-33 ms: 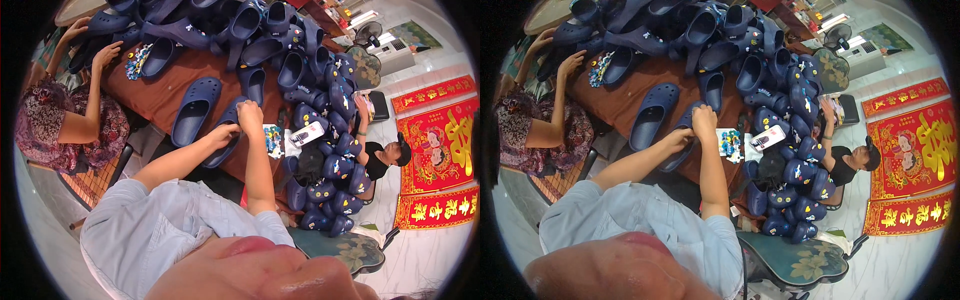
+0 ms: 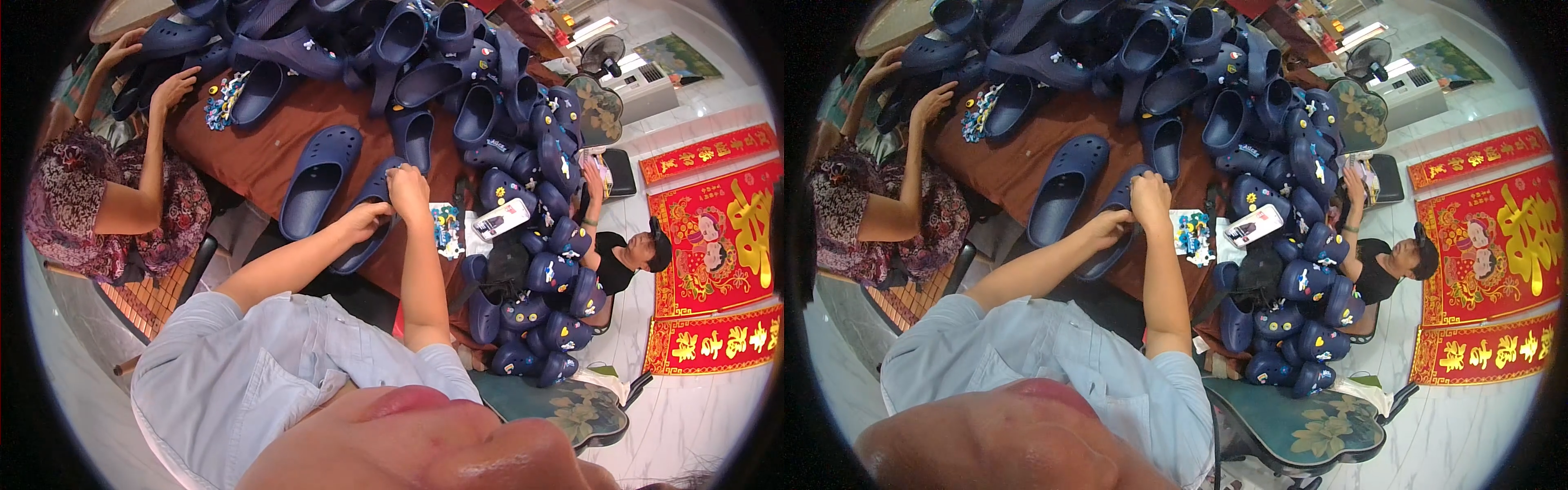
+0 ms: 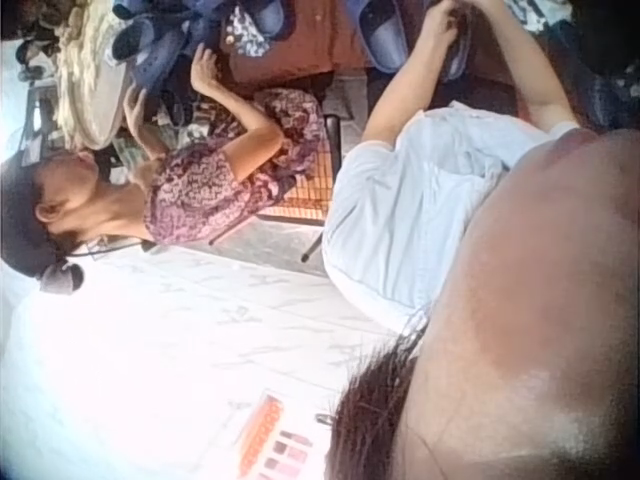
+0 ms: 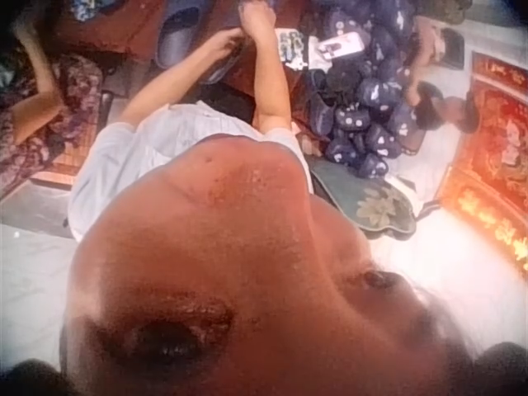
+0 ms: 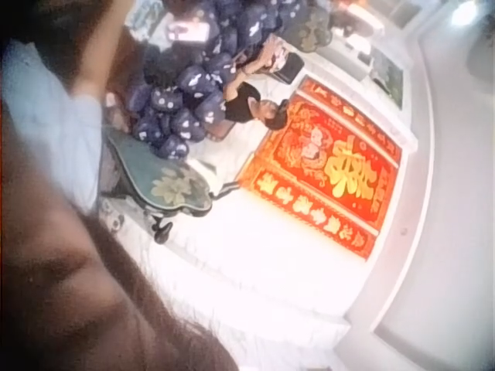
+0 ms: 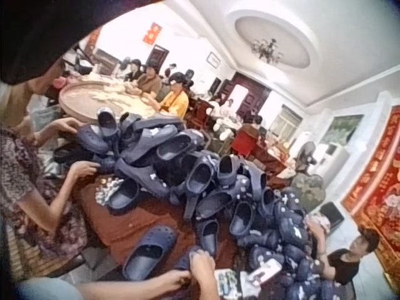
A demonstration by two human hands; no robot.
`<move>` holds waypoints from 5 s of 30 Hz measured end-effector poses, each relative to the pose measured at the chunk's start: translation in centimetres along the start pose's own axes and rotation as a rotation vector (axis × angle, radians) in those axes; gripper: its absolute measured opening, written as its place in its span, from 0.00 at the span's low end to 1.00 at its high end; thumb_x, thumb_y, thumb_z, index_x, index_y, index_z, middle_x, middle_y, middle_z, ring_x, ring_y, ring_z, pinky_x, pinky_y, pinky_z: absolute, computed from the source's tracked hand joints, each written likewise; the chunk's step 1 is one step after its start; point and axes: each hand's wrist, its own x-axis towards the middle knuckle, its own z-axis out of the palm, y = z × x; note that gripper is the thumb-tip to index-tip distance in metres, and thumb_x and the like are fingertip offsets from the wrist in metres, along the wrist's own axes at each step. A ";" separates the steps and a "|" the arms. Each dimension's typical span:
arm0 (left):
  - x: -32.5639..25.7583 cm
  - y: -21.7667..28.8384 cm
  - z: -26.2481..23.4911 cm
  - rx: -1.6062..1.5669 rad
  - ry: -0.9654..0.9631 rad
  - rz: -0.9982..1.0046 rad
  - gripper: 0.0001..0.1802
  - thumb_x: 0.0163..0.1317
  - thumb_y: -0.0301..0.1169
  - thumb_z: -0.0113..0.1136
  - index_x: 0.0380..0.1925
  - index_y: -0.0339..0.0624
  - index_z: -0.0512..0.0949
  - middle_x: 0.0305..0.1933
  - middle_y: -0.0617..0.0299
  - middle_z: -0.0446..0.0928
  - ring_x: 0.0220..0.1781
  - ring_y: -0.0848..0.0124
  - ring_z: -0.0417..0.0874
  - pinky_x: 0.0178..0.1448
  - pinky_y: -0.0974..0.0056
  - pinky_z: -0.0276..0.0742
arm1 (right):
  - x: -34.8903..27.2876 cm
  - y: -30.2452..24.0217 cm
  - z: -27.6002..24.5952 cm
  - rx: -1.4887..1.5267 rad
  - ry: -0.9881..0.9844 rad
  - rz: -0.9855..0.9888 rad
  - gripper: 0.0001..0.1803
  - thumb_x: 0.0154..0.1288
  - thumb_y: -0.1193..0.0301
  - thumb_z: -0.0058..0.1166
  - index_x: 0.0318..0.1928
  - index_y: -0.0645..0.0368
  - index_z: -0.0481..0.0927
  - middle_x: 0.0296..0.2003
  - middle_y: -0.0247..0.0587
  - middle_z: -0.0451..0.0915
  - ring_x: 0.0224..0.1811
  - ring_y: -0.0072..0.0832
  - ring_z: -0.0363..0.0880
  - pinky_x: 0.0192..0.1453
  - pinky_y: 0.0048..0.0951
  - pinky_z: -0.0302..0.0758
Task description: The recorder is attaching decorative charms to blue clog-style sandals.
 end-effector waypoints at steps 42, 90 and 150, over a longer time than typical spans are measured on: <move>-0.7 0.5 0.9 0.027 0.012 0.017 0.09 0.56 0.25 0.59 0.38 0.40 0.78 0.41 0.63 0.78 0.47 0.72 0.77 0.55 0.61 0.67 | -0.7 -0.5 0.2 0.131 -0.019 0.083 0.14 0.57 0.74 0.48 0.41 0.58 0.85 0.43 0.47 0.79 0.49 0.43 0.76 0.51 0.43 0.75; -1.4 1.3 1.7 0.031 0.087 -0.016 0.11 0.54 0.25 0.64 0.39 0.41 0.77 0.37 0.66 0.77 0.38 0.76 0.76 0.42 0.70 0.69 | -17.0 8.2 1.6 0.266 0.500 0.630 0.09 0.57 0.77 0.52 0.36 0.61 0.84 0.34 0.47 0.80 0.41 0.45 0.75 0.48 0.42 0.71; -3.5 0.2 3.0 0.886 0.333 0.325 0.18 0.64 0.35 0.58 0.19 0.34 0.72 0.19 0.68 0.65 0.24 0.81 0.63 0.27 0.68 0.60 | -8.8 -1.0 4.6 1.492 0.388 0.747 0.10 0.51 0.83 0.65 0.30 0.59 0.76 0.23 0.26 0.72 0.25 0.15 0.68 0.30 0.17 0.64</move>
